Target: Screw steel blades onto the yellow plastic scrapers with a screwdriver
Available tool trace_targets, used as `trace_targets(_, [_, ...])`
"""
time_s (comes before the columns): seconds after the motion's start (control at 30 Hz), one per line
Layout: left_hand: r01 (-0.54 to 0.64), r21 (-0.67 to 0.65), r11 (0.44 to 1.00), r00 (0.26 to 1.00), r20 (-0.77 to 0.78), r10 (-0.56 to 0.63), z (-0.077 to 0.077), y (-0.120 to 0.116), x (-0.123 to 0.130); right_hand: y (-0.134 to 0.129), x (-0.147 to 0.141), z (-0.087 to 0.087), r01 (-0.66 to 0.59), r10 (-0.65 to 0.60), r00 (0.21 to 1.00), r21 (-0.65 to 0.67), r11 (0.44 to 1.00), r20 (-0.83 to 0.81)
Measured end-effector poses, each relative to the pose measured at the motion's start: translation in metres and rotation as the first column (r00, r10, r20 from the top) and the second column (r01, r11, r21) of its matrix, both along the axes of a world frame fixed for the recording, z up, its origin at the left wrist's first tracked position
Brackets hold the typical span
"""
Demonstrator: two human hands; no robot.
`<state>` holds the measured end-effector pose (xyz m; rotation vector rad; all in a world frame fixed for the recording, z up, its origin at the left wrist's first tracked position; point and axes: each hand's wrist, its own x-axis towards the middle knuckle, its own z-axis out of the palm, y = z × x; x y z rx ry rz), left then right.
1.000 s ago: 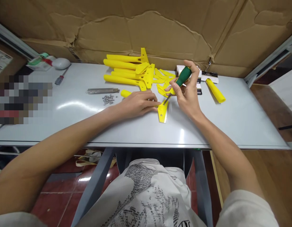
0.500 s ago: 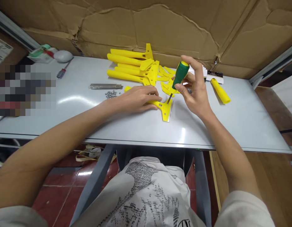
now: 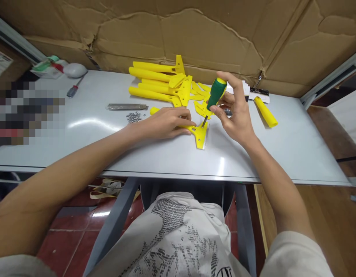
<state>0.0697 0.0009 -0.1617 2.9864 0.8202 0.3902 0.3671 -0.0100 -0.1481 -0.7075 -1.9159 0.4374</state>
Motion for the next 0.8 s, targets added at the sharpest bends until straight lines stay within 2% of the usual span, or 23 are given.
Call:
trace_targets(0.2, [-0.005,0.052,0.999,1.000,-0.012,0.006,-0.001,-0.003,0.003,-0.001,-0.011,-0.011,0.200,-0.201,0.980,0.177,0.964,-0.012])
trace_targets(0.33, [-0.016,0.062,0.998,0.999,-0.029,0.018,0.001,-0.005,0.006,-0.001,-0.015,-0.019,0.291,-0.296,0.955,0.223,0.930,-0.013])
trace_targets(0.63, [-0.015,0.050,0.999,0.998,-0.058,0.018,0.003,-0.005,0.005,-0.016,-0.020,-0.005,0.201,-0.230,0.959,0.176,0.964,0.165])
trace_targets(0.8, [-0.001,0.054,0.999,0.999,-0.042,0.003,0.002,-0.002,0.002,-0.016,-0.016,-0.003,0.128,-0.147,0.972,0.110,0.986,0.185])
